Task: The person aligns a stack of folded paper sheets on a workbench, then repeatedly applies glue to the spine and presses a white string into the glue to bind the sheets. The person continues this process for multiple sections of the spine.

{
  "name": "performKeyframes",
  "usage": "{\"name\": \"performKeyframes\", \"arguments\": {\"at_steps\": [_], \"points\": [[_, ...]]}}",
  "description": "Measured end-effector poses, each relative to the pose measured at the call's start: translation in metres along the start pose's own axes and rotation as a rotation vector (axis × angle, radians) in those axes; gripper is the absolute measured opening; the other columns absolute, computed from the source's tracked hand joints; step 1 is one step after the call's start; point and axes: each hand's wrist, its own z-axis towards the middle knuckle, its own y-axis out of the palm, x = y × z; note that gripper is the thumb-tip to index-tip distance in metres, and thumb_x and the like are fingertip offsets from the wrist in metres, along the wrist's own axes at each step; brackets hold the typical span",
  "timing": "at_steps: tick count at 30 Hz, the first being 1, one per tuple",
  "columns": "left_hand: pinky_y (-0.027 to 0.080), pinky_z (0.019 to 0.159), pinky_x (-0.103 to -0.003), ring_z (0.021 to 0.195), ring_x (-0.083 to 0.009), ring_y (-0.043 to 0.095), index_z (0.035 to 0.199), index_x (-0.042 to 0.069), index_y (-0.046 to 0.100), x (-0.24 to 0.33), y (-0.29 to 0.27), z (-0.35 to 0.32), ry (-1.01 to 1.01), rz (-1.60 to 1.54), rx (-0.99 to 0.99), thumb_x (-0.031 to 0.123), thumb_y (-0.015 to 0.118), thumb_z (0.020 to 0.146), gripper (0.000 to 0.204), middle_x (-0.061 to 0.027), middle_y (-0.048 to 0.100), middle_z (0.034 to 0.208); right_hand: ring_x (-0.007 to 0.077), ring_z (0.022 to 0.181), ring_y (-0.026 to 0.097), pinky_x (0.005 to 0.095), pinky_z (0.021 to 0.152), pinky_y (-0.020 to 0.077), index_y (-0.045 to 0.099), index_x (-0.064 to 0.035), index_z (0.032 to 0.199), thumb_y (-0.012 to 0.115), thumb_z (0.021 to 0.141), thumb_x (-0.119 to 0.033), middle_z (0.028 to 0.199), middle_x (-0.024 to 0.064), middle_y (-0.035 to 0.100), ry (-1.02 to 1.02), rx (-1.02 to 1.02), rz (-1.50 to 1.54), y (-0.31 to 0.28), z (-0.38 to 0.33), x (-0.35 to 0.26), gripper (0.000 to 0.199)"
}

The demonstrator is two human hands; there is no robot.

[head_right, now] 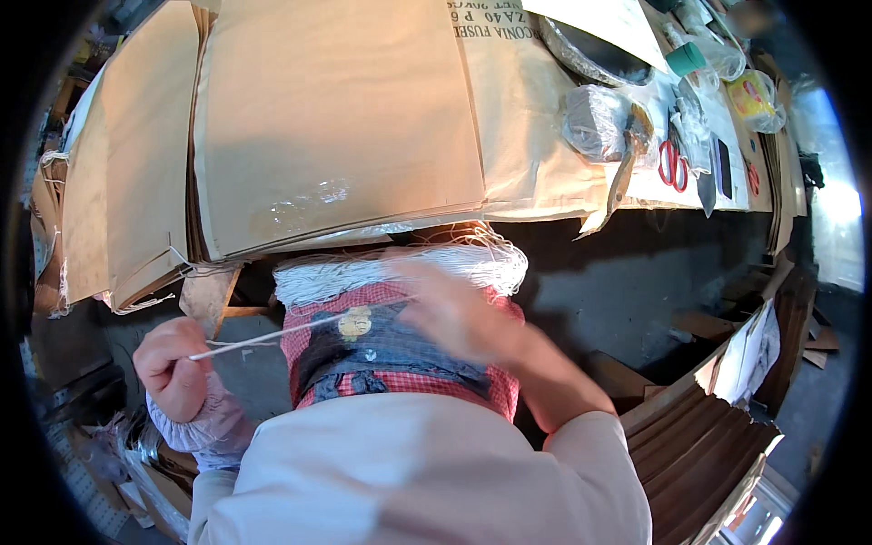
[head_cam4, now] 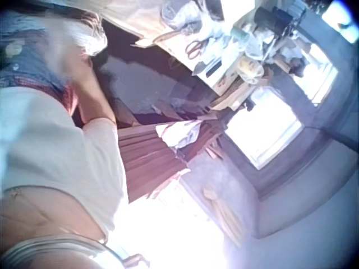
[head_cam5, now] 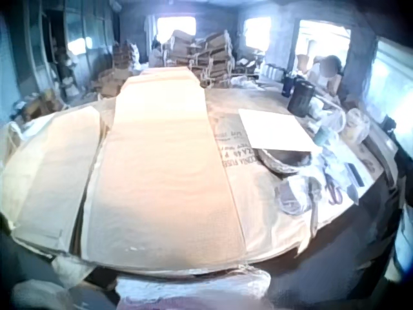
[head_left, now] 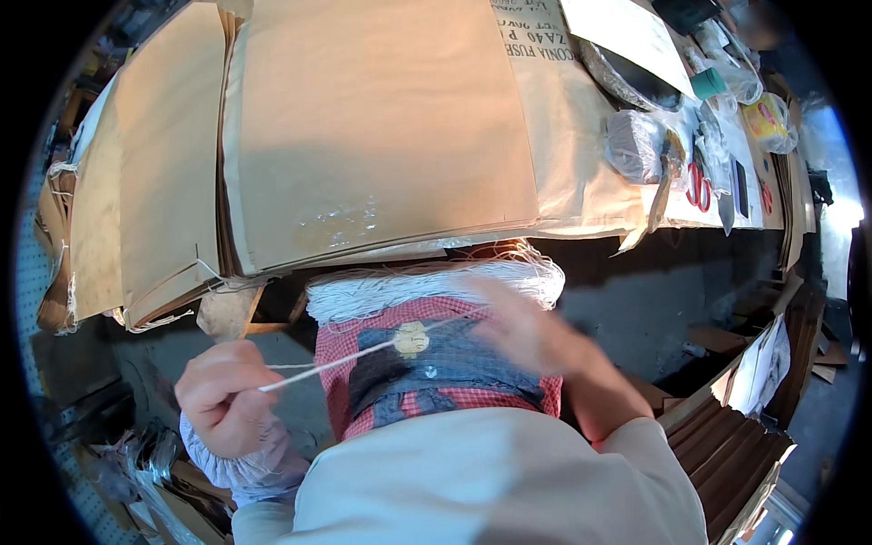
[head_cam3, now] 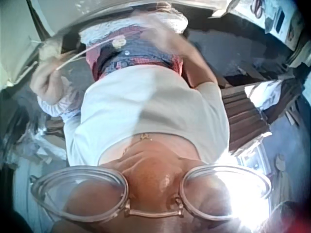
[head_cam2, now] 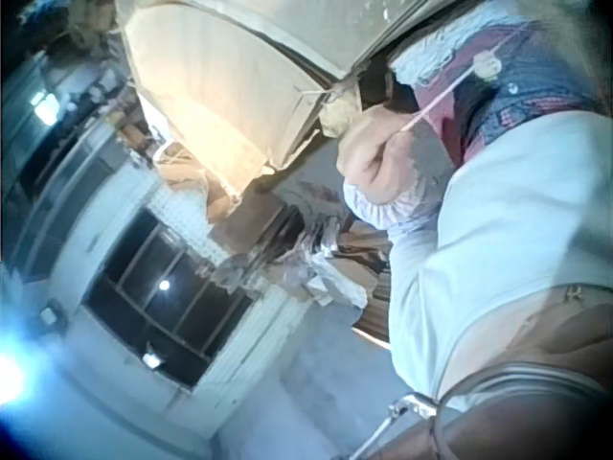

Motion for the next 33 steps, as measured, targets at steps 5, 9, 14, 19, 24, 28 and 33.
{"name": "performKeyframes", "arguments": {"at_steps": [5, 9, 14, 19, 24, 28, 33], "points": [[0.037, 0.054, -0.027, 0.059, -0.0166, 0.050, 0.081, -0.004, 0.064, 0.014, -0.033, -0.010, -0.080, 0.590, 0.114, -0.002, 0.063, 0.075, 0.006, -0.0074, 0.057, 0.066, 0.0160, 0.080, 0.057, 0.0288, 0.072, 0.0459, 0.068, -0.0017, 0.104, 0.061, 0.085, 0.002, 0.087, 0.0078, 0.061, 0.008, -0.159, 0.260, -0.016, -0.005, 0.001, 0.021], [0.039, 0.055, -0.029, 0.059, -0.0168, 0.050, 0.087, -0.004, 0.065, -0.045, -0.035, 0.012, -0.115, 0.623, 0.154, -0.005, 0.061, 0.081, 0.007, -0.0075, 0.055, 0.066, 0.0103, 0.071, 0.056, 0.0241, 0.063, 0.0454, 0.071, 0.0004, 0.091, 0.063, 0.082, 0.003, 0.077, 0.0029, 0.062, 0.143, 0.208, -0.044, -0.074, 0.020, -0.015, 0.012], [0.046, 0.062, -0.023, 0.067, -0.0109, 0.058, 0.090, -0.004, 0.067, -0.145, -0.044, 0.029, -0.277, 0.490, 0.084, 0.000, 0.064, 0.083, 0.009, -0.0066, 0.064, 0.074, 0.0104, 0.069, 0.060, 0.0244, 0.064, 0.0475, 0.068, 0.0027, 0.083, 0.069, 0.078, -0.009, 0.074, 0.0044, 0.066, 0.423, 0.227, -0.013, -0.082, 0.071, 0.051, 0.013], [0.050, 0.064, -0.023, 0.071, -0.0088, 0.061, 0.086, -0.004, 0.067, -0.173, -0.040, 0.017, -0.557, 0.215, 0.247, 0.006, 0.067, 0.083, 0.011, -0.0043, 0.067, 0.077, 0.0110, 0.063, 0.057, 0.0250, 0.058, 0.0449, 0.065, -0.0001, 0.079, 0.071, 0.074, -0.008, 0.071, 0.0063, 0.061, 0.435, 0.279, -0.189, -0.062, 0.075, 0.085, 0.011], [0.049, 0.068, -0.029, 0.075, -0.0181, 0.061, 0.083, -0.001, 0.064, -0.159, -0.029, 0.023, -0.440, 0.700, 0.222, 0.003, 0.066, 0.076, 0.009, -0.0070, 0.062, 0.083, 0.0062, 0.049, 0.045, 0.0204, 0.041, 0.0322, 0.056, -0.0014, 0.074, 0.068, 0.076, 0.000, 0.063, -0.0009, 0.049, -0.092, 0.448, -0.519, -0.052, 0.072, 0.108, 0.012], [0.047, 0.070, -0.037, 0.080, -0.0293, 0.057, 0.090, 0.001, 0.060, -0.134, 0.001, 0.037, 0.138, 1.297, 0.315, -0.001, 0.062, 0.072, 0.018, -0.0094, 0.057, 0.088, 0.0065, 0.050, 0.043, 0.0212, 0.043, 0.0330, 0.047, -0.0054, 0.067, 0.068, 0.073, 0.002, 0.061, -0.0025, 0.044, 0.570, 0.265, 0.437, -0.063, 0.071, 0.064, 0.023], [0.046, 0.080, -0.039, 0.090, -0.0336, 0.055, 0.104, 0.001, 0.059, -0.154, -0.005, 0.015, 0.148, 1.018, 0.033, -0.009, 0.056, 0.071, 0.034, -0.0149, 0.055, 0.103, 0.0113, 0.056, 0.048, 0.0261, 0.047, 0.0359, 0.045, -0.0050, 0.074, 0.070, 0.066, 0.002, 0.062, 0.0029, 0.044, 0.316, 0.295, -0.157, -0.046, 0.071, 0.089, 0.027]]}}
